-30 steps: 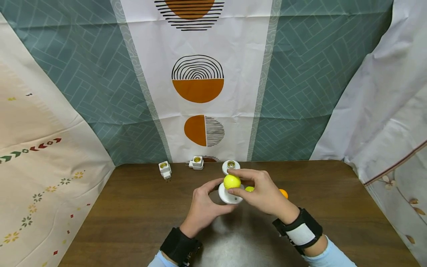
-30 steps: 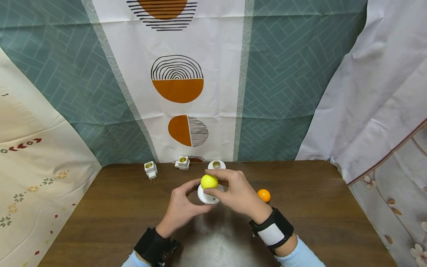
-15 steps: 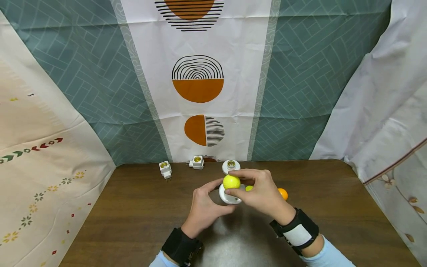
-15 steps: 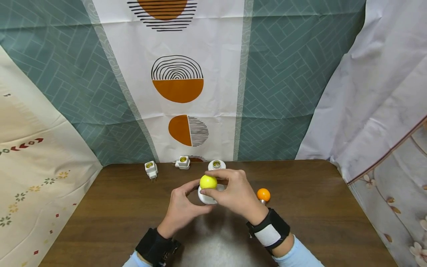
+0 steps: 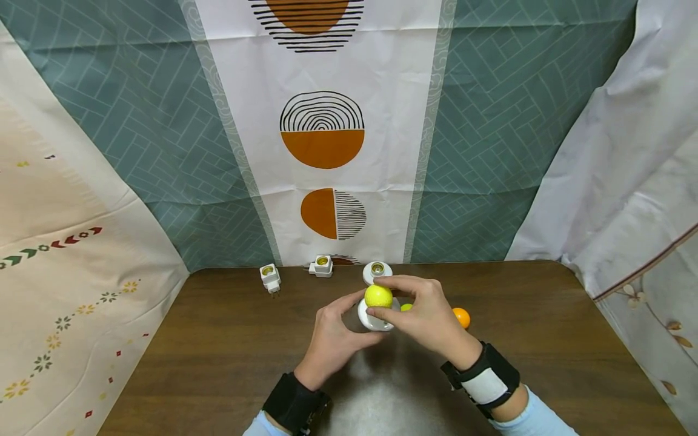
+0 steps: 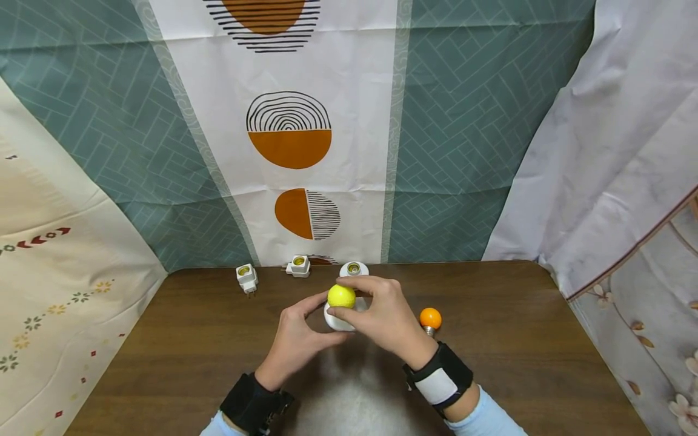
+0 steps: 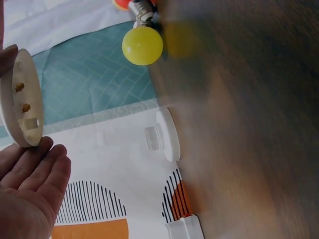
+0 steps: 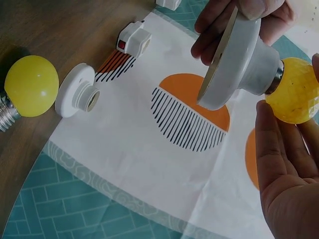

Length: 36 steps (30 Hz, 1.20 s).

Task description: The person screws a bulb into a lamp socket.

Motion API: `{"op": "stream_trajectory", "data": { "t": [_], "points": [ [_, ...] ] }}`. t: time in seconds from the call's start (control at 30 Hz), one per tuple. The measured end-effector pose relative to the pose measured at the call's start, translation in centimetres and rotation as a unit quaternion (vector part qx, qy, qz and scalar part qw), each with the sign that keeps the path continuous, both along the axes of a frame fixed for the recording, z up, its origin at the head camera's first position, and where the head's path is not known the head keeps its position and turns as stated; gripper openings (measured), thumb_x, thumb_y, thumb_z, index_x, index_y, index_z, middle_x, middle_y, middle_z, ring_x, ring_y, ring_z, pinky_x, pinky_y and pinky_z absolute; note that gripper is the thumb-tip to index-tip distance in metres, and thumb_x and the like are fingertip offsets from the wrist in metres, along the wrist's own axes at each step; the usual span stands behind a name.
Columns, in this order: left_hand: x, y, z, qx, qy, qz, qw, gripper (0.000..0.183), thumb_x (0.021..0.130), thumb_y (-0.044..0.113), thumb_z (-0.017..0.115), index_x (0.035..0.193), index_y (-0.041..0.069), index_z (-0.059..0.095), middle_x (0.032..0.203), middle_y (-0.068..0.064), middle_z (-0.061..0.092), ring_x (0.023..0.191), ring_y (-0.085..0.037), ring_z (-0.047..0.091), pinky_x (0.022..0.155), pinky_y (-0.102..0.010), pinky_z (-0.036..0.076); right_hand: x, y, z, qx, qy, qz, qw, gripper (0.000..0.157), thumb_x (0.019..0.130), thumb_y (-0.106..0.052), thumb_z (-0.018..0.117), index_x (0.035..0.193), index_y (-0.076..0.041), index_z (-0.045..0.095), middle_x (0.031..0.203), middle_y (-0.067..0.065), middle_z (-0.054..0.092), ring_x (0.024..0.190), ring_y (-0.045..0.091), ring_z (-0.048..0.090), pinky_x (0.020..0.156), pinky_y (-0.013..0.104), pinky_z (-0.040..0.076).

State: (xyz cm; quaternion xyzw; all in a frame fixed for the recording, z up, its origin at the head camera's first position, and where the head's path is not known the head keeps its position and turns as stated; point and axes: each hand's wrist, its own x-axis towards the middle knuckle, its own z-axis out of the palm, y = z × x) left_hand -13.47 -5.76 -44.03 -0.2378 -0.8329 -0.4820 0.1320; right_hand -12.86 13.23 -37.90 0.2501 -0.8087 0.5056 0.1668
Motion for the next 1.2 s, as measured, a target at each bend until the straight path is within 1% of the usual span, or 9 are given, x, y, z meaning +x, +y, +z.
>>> {"op": "stream_trajectory", "data": {
  "t": [0.23, 0.4, 0.57, 0.77, 0.87, 0.97, 1.03, 1.13, 1.2],
  "points": [
    [-0.3, -0.1, 0.1, -0.017, 0.0, -0.01, 0.9998, 0.069, 0.065, 0.048, 0.08, 0.127, 0.029, 0.055, 0.12, 0.017, 0.053, 0.11, -0.003, 0.049, 0.089, -0.034, 0.041, 0.0, 0.0, 0.0, 0.002, -0.002, -0.002, 1.0, 0.043, 0.07, -0.031, 0.08, 0.11, -0.026, 0.066, 0.107, -0.013, 0.062, 0.093, 0.005, 0.059, 0.073, 0.03, 0.05],
    [-0.3, -0.1, 0.0, -0.015, 0.002, -0.015, 0.9998, 0.07, 0.064, 0.048, 0.08, 0.126, 0.029, 0.055, 0.119, 0.017, 0.054, 0.108, -0.003, 0.05, 0.089, -0.034, 0.042, 0.0, 0.3, -0.1, 0.002, -0.003, 0.009, 1.0, 0.046, 0.07, -0.029, 0.081, 0.112, -0.024, 0.066, 0.109, -0.011, 0.062, 0.095, 0.006, 0.059, 0.073, 0.03, 0.05],
    [-0.3, -0.1, 0.0, -0.013, 0.0, -0.017, 0.9998, 0.071, 0.065, 0.048, 0.08, 0.129, 0.028, 0.054, 0.12, 0.016, 0.053, 0.109, -0.004, 0.05, 0.089, -0.034, 0.041, -0.1, 0.5, -0.1, 0.017, -0.003, 0.013, 1.0, 0.049, 0.071, -0.028, 0.08, 0.116, -0.024, 0.064, 0.113, -0.012, 0.06, 0.098, 0.006, 0.058, 0.075, 0.03, 0.049],
    [-0.4, -0.4, 0.1, -0.012, -0.002, 0.0, 0.9999, 0.07, 0.065, 0.049, 0.08, 0.127, 0.027, 0.055, 0.12, 0.017, 0.053, 0.11, -0.002, 0.049, 0.089, -0.032, 0.041, -0.2, 1.4, 0.1, 0.045, -0.002, 0.013, 0.999, 0.053, 0.074, -0.034, 0.077, 0.123, -0.021, 0.06, 0.118, -0.008, 0.058, 0.099, 0.008, 0.058, 0.079, 0.029, 0.048],
    [-0.5, -0.6, 0.2, -0.007, -0.007, 0.01, 0.9999, 0.071, 0.064, 0.049, 0.08, 0.126, 0.025, 0.056, 0.12, 0.016, 0.054, 0.11, -0.002, 0.049, 0.089, -0.034, 0.042, -0.2, 2.0, 0.1, 0.063, -0.006, 0.002, 0.998, 0.054, 0.075, -0.037, 0.076, 0.125, -0.024, 0.058, 0.12, -0.01, 0.057, 0.1, 0.009, 0.057, 0.081, 0.029, 0.046],
    [-0.6, -0.8, 0.2, 0.001, -0.009, 0.013, 0.9999, 0.071, 0.063, 0.047, 0.081, 0.126, 0.024, 0.056, 0.12, 0.014, 0.054, 0.11, -0.004, 0.049, 0.088, -0.036, 0.043, -0.2, 2.7, 0.1, 0.074, -0.029, -0.007, 0.997, 0.054, 0.075, -0.038, 0.075, 0.125, -0.026, 0.058, 0.121, -0.012, 0.056, 0.102, 0.01, 0.057, 0.083, 0.03, 0.046],
    [-0.7, -0.8, 0.4, 0.004, -0.008, 0.016, 0.9998, 0.071, 0.063, 0.047, 0.081, 0.126, 0.025, 0.056, 0.12, 0.015, 0.054, 0.11, -0.004, 0.05, 0.089, -0.036, 0.042, -0.3, 3.0, 0.0, 0.081, -0.049, -0.012, 0.995, 0.054, 0.074, -0.038, 0.076, 0.124, -0.026, 0.058, 0.121, -0.014, 0.055, 0.102, 0.009, 0.056, 0.083, 0.031, 0.046],
    [-0.8, -0.9, 0.5, 0.004, -0.007, 0.019, 0.9998, 0.071, 0.063, 0.047, 0.082, 0.126, 0.027, 0.056, 0.12, 0.016, 0.054, 0.11, -0.002, 0.049, 0.089, -0.034, 0.042, -0.4, 3.2, -0.2, 0.093, -0.074, -0.006, 0.993, 0.056, 0.073, -0.038, 0.077, 0.124, -0.024, 0.058, 0.122, -0.013, 0.055, 0.104, 0.011, 0.055, 0.084, 0.033, 0.045],
    [-0.8, -0.9, 0.5, 0.004, -0.005, 0.021, 0.9998, 0.071, 0.062, 0.046, 0.082, 0.126, 0.028, 0.055, 0.12, 0.017, 0.053, 0.111, -0.002, 0.049, 0.09, -0.033, 0.041, -0.5, 3.3, -0.4, 0.099, -0.082, 0.0, 0.992, 0.057, 0.073, -0.036, 0.078, 0.124, -0.022, 0.058, 0.123, -0.012, 0.054, 0.106, 0.011, 0.054, 0.086, 0.032, 0.044]
  ]
}}
